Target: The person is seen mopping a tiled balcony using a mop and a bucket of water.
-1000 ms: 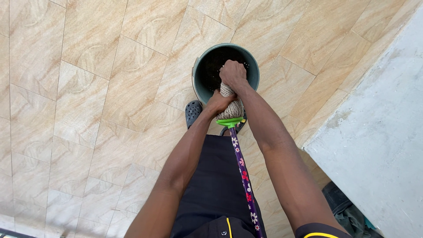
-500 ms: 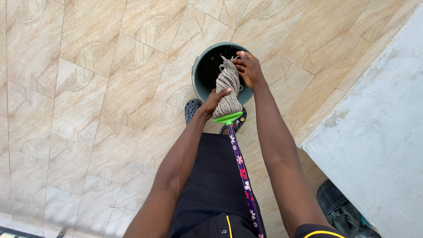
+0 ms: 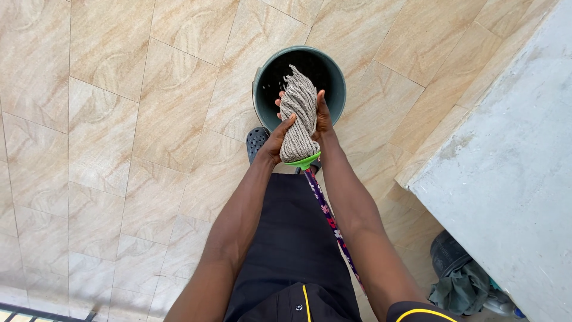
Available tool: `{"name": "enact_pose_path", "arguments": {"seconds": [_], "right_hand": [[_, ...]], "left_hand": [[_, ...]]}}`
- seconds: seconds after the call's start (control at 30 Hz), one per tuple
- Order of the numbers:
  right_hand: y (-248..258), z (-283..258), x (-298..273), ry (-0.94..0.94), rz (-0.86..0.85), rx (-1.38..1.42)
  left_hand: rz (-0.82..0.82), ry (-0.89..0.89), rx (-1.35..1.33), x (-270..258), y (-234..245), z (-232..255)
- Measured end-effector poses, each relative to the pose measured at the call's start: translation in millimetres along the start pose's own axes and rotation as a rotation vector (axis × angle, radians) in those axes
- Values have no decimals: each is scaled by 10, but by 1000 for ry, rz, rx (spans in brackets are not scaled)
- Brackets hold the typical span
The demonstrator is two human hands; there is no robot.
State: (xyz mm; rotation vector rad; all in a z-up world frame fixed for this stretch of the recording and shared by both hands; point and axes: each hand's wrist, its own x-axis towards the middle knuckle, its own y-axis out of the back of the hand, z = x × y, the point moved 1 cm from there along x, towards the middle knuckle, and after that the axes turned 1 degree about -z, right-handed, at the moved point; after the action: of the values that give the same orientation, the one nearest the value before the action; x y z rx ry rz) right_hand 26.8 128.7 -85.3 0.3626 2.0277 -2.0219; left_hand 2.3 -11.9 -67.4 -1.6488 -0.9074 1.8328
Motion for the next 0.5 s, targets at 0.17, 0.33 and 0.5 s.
{"name": "enact_pose_path", "arguments": {"seconds": [0.17, 0.33, 0.5], "right_hand": [[-94, -346, 205, -38, 124, -520], [-125, -506, 472, -135, 268, -1102], [-253, -495, 591, -223, 406, -1775]], "left_hand": [[92, -68, 231, -78, -272, 139], [217, -103, 339, 66, -414, 157], [347, -53, 392, 229, -336, 136]]}}
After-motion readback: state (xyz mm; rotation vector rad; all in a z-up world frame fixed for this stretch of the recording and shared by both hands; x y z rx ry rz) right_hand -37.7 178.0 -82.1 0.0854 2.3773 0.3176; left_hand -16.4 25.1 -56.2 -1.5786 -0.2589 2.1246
